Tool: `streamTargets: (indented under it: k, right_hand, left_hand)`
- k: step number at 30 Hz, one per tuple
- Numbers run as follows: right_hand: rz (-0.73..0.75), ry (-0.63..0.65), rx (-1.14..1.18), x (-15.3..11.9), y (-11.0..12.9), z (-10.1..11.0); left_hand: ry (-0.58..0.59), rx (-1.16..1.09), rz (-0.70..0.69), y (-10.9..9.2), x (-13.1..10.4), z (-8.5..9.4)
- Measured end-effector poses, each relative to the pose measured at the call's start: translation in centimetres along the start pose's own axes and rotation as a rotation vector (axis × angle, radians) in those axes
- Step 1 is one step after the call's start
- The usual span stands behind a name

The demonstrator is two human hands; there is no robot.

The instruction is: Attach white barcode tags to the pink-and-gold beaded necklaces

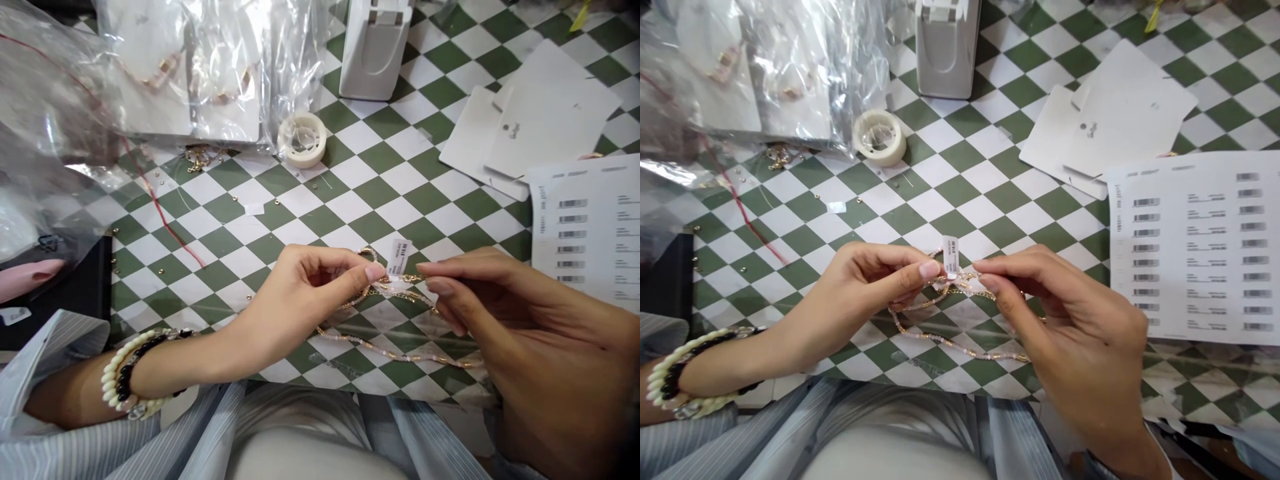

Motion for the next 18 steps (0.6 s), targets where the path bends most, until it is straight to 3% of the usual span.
streamTargets:
  k: [18]
  right_hand:
    - [-0.040,-0.027,-0.015,-0.20,-0.18,0.04]
  left_hand:
    - [0.011,0.034,-0.005,-0.32,-0.18,-0.17]
Point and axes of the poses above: each hand's wrist, its own x-axis towards the middle knuckle, its own z-axis out of the back of the hand, y = z × x, the point moved 4 cm from there along x, towards the middle knuckle
